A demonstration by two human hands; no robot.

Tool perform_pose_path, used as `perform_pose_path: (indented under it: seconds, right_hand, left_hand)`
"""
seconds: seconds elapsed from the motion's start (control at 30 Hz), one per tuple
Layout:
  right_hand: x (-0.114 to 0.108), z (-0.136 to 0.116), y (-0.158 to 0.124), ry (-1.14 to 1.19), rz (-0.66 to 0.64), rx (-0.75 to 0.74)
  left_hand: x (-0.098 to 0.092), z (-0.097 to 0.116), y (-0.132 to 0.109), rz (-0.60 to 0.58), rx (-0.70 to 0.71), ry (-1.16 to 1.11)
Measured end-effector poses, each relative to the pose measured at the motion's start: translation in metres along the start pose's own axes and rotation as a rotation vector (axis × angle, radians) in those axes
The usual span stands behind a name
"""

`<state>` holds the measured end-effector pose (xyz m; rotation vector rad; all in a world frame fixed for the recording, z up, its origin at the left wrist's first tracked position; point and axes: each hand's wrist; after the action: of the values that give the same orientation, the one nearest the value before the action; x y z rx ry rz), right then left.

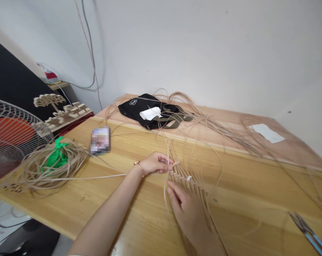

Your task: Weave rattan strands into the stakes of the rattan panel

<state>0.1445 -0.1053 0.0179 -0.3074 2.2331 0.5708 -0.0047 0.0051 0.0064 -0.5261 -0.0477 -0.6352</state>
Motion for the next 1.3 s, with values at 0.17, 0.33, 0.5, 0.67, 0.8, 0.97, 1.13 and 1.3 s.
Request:
perform_pose_path:
  seconds: [0.17, 0.33, 0.5, 0.67, 0.8, 0.97, 1.13, 1.3]
  right_hand:
    - [-0.001, 0.002, 0.002, -0.140, 0.056, 0.052]
    - [-0.002, 0.002, 0.002, -0.191, 0.086, 0.056]
    - [0.000, 0.002, 0.002, -0.169, 0.085, 0.085]
    - [0.001, 0.003, 0.001, -0.234, 0.139, 0.126]
    - [0.002, 0.006, -0.001, -0.326, 0.247, 0.102]
    - [0.003, 0.010, -0.001, -0.321, 0.236, 0.096]
    - [0.004, 0.011, -0.002, -0.287, 0.219, 0.091]
    - [0.003, 0.011, -0.002, -0.232, 0.195, 0.098]
  left_hand:
    - [0.001, 0.002, -0.001, 0.007, -0.010, 0.002]
    - [0.001, 0.002, -0.001, -0.001, -0.014, 0.005]
    - [0.000, 0.001, 0.000, 0.002, -0.013, 0.011]
    - [0.001, 0.001, 0.000, 0.006, -0.014, 0.008]
    - [0.000, 0.001, 0.000, 0.008, -0.012, 0.014]
    - [-0.001, -0.001, 0.001, 0.012, -0.011, 0.016]
    - [-0.001, -0.001, 0.001, 0.010, -0.012, 0.017]
    - [0.000, 0.000, 0.001, 0.016, -0.018, 0.006]
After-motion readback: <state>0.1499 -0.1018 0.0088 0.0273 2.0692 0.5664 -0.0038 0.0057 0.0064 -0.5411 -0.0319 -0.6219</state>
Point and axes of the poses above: each hand's wrist, its own y-axis towards the middle knuckle, its own x-axis out of the palm, z = x × y, and after that the axes turned 14 degrees about -x, right-handed
